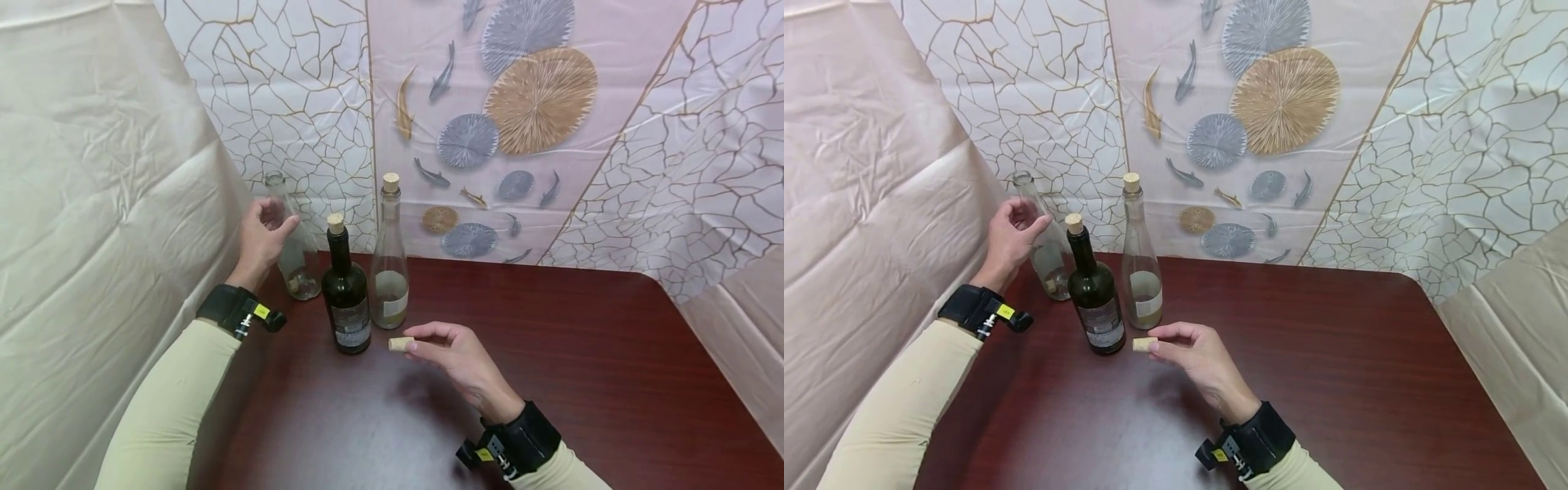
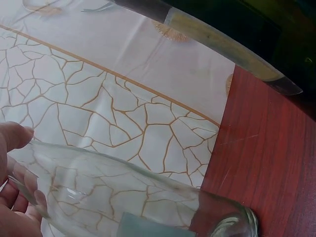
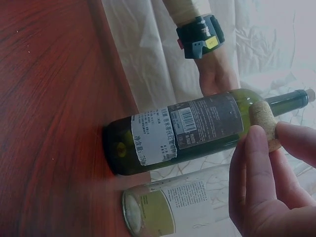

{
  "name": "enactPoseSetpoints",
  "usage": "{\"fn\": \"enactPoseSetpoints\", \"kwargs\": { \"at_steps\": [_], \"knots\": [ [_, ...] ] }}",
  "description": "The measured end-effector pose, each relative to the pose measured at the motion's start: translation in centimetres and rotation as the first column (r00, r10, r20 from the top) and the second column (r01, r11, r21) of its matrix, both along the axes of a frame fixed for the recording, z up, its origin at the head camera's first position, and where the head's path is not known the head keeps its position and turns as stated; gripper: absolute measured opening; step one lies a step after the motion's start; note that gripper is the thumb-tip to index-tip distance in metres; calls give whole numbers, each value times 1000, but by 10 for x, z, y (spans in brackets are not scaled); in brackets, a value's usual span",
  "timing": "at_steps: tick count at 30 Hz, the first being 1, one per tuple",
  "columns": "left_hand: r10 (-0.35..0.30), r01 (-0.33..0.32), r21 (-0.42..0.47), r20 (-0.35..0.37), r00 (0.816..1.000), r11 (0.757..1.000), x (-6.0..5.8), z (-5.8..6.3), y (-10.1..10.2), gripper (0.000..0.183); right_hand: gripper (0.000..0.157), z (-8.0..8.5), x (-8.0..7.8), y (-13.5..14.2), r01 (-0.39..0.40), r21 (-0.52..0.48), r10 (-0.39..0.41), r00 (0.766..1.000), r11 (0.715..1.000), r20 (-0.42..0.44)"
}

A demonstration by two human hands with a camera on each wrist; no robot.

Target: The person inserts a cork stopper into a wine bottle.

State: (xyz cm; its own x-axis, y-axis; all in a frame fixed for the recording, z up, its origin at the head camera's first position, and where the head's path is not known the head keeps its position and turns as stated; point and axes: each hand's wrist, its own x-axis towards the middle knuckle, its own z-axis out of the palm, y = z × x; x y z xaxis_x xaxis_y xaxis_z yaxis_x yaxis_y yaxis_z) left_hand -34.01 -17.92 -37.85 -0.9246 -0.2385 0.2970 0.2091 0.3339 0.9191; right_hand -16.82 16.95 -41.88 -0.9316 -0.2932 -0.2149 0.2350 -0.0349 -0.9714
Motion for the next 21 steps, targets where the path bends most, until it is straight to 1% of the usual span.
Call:
{"fn": "enactPoseSetpoints", "kwargs": {
  "at_steps": [4,8,15,21],
  "knots": [
    [-8,8,-1,3,1000,1000,1,1,0,51,35,0,-1,-1,9,3,-9,1000,1000,9],
    [-8,8,-1,4,1000,1000,3,1,0,51,35,1,0,-1,9,-1,-9,1000,1000,5],
    [-1,2,-23,36,999,1000,10,0,2,52,35,1,3,-2,4,6,-5,1000,1000,14],
    [-8,8,-26,24,1000,1000,17,-2,3,55,38,1,5,-4,5,-1,-5,1000,1000,19]
  ]
}}
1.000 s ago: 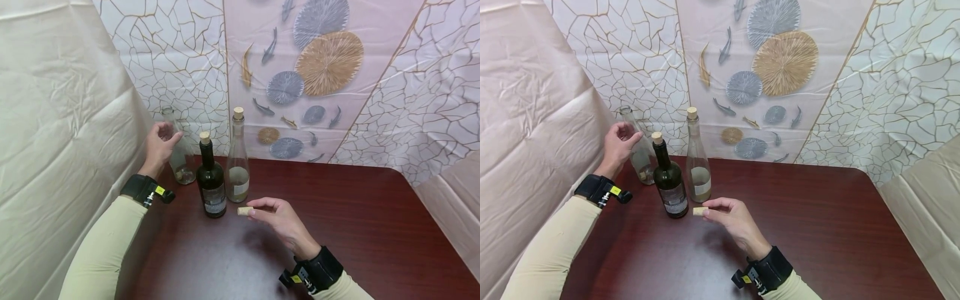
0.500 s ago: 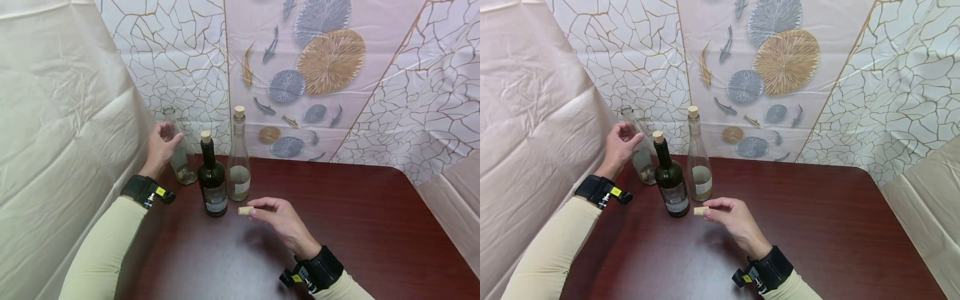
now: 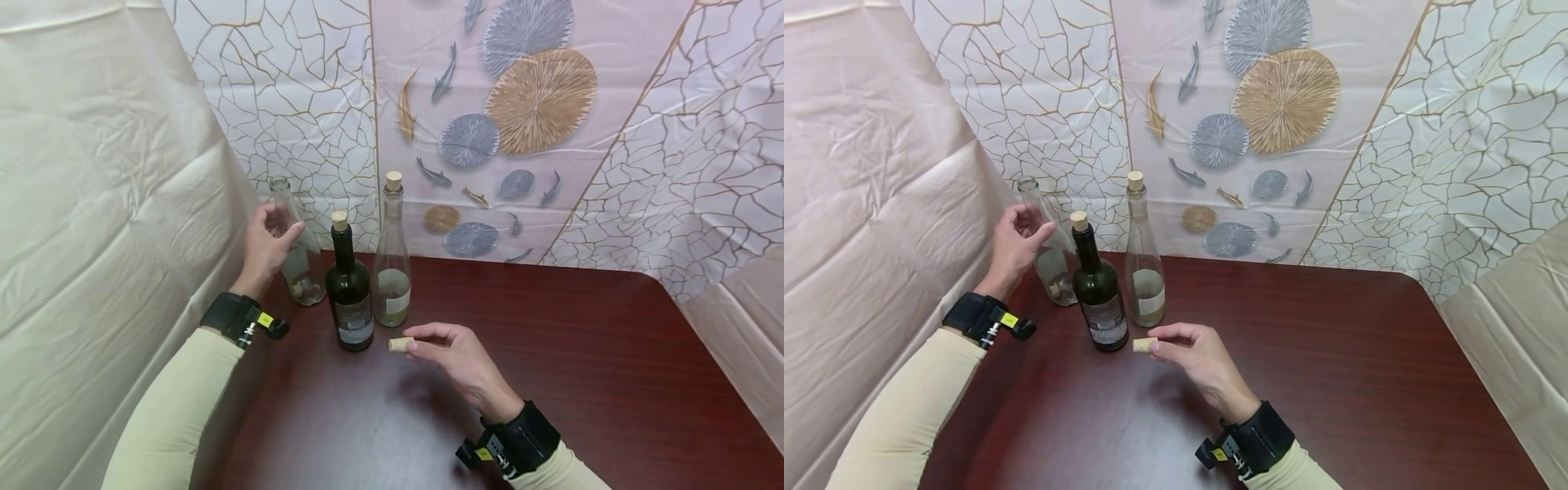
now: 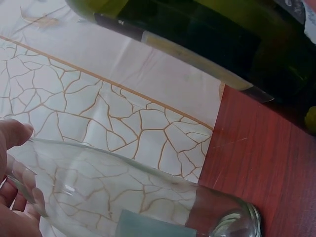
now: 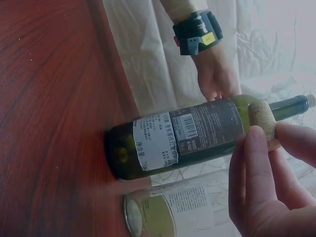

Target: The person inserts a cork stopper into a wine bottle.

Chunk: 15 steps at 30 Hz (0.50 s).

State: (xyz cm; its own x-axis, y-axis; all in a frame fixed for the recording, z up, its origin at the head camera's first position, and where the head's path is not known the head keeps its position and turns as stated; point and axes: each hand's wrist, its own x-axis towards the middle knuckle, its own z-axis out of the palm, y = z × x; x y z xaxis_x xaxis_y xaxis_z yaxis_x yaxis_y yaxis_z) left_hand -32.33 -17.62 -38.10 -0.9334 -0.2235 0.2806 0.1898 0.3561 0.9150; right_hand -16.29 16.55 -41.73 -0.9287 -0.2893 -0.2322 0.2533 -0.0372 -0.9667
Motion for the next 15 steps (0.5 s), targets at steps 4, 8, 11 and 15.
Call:
{"fn": "enactPoseSetpoints", "kwargs": {
  "at_steps": [4,8,11,15],
  "knots": [
    [-4,4,-14,-20,1000,1000,5,-2,0,56,36,0,1,-1,-1,3,1,1000,1000,7],
    [-12,11,-30,-45,999,999,9,-2,0,54,37,0,2,-2,1,3,-1,1000,1000,13],
    [-18,16,-30,-54,998,999,11,-3,-1,53,37,0,2,-3,2,7,-2,1000,1000,15],
    [-22,20,-29,-58,998,999,15,-4,-2,55,34,1,4,-5,2,9,-2,1000,1000,19]
  ]
}}
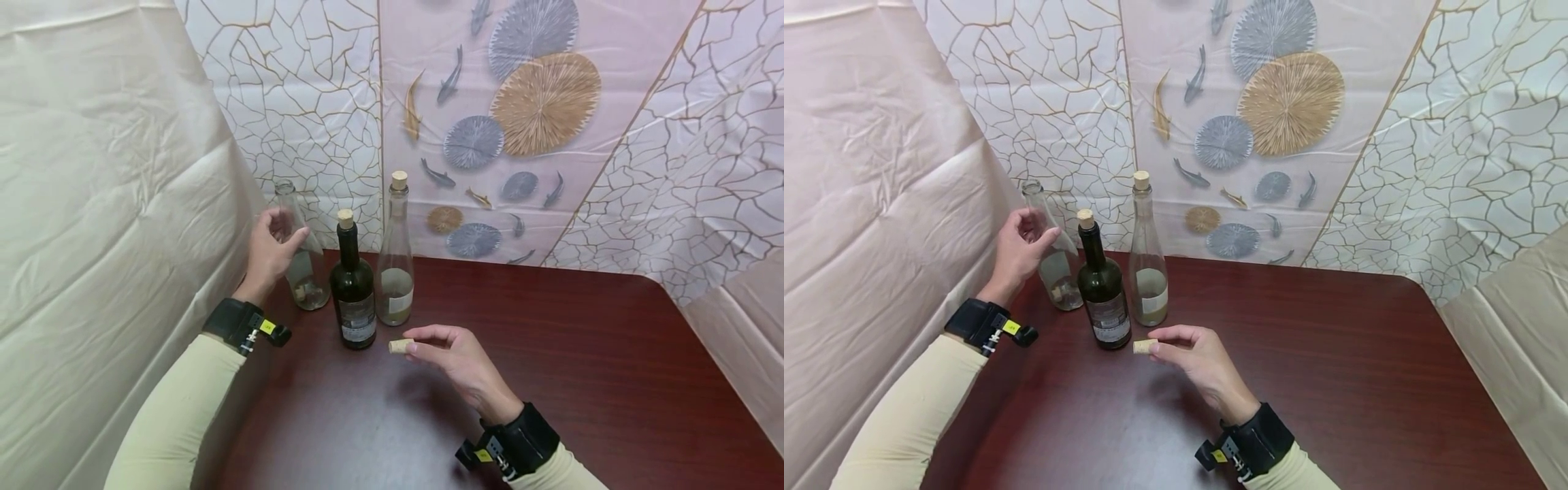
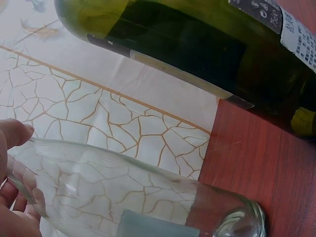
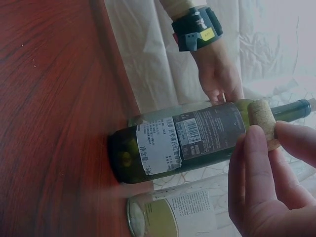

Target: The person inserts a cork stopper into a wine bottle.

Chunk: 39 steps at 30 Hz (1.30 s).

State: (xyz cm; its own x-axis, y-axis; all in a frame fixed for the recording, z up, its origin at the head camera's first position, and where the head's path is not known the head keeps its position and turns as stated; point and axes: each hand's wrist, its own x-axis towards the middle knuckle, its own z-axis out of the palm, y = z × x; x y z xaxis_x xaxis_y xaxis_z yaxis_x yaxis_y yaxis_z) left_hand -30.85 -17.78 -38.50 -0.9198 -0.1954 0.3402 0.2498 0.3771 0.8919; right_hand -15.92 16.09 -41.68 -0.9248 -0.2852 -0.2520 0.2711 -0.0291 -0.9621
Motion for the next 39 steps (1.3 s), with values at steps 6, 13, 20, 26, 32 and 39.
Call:
{"fn": "enactPoseSetpoints", "kwargs": {
  "at_steps": [6,13,20,26,32,39],
  "knots": [
    [0,0,6,-12,1000,1000,5,-2,0,57,35,-2,0,0,-1,2,2,1000,1000,-7],
    [-9,10,16,-59,998,1000,14,-5,0,52,42,-2,0,1,6,8,-6,1000,1000,-8],
    [-14,17,51,-67,998,999,23,-8,1,51,42,-5,-2,2,0,19,1,1000,1000,-11],
    [-32,38,82,-68,997,996,32,-8,3,53,37,-5,-1,3,-4,51,5,1000,999,-12],
    [-45,52,109,-71,996,993,39,-8,4,52,36,-4,0,3,4,67,-3,1000,998,-7],
    [-18,22,98,-45,999,995,49,-9,6,53,34,-4,1,4,15,90,-14,1000,996,-8]
  ]
}}
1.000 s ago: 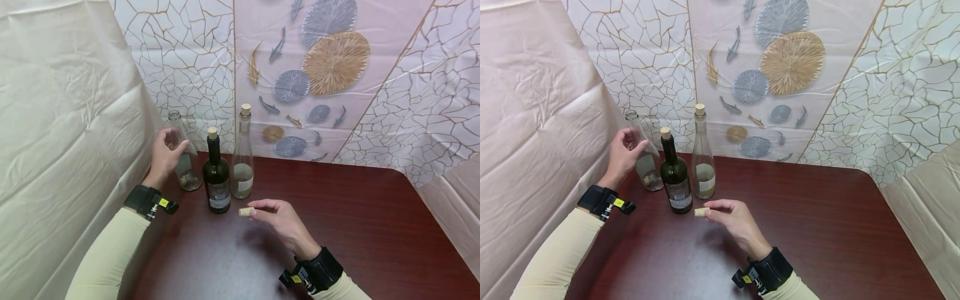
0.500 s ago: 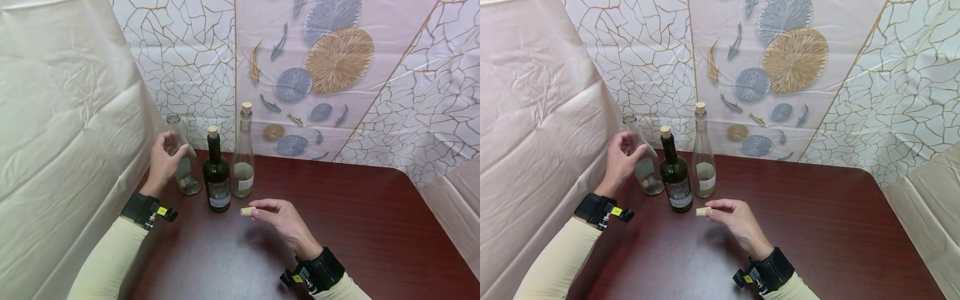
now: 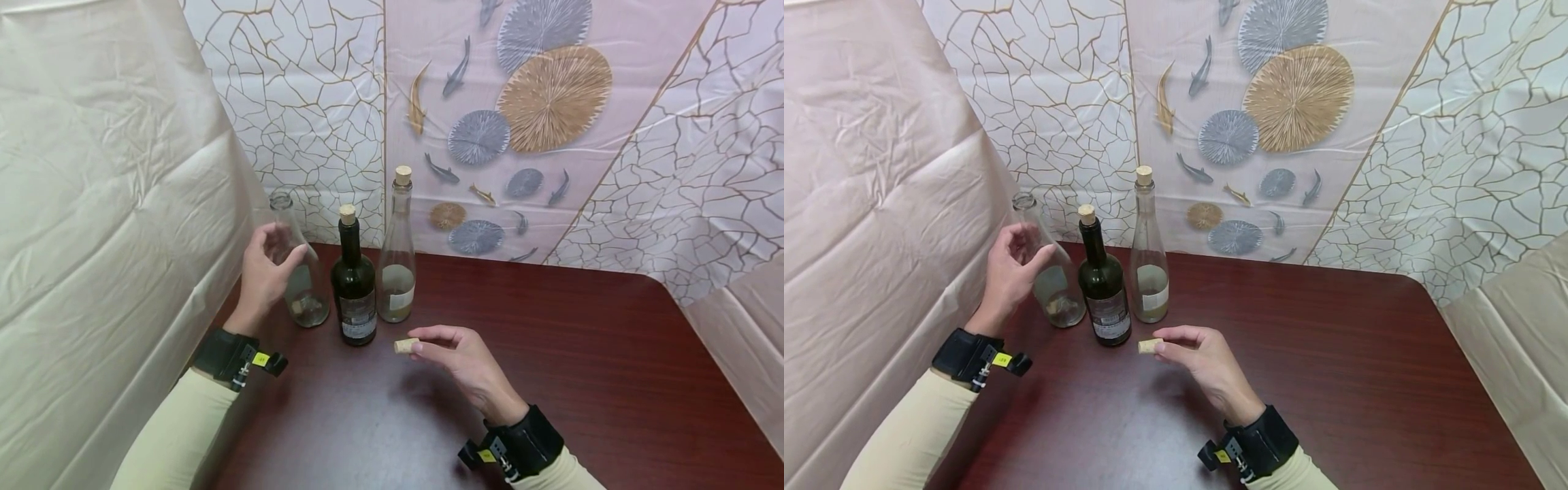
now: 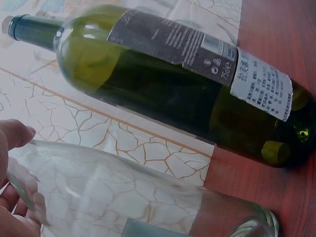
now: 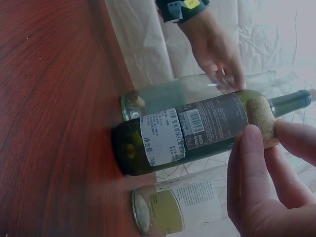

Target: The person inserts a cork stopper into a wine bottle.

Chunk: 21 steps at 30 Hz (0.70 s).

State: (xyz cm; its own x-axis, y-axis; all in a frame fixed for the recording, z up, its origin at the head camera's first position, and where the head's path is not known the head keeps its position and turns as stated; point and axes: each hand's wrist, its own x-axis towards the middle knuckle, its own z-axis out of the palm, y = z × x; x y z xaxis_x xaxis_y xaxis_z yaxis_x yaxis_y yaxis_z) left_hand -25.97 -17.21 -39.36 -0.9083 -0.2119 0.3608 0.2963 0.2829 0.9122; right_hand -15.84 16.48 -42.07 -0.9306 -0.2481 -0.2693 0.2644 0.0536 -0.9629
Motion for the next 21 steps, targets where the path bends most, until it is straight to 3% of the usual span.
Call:
{"fn": "enactPoseSetpoints", "kwargs": {
  "at_steps": [21],
  "knots": [
    [5,-4,-35,20,1000,999,36,0,1,47,43,2,1,4,22,-19,-21,1000,1000,18]
  ]
}}
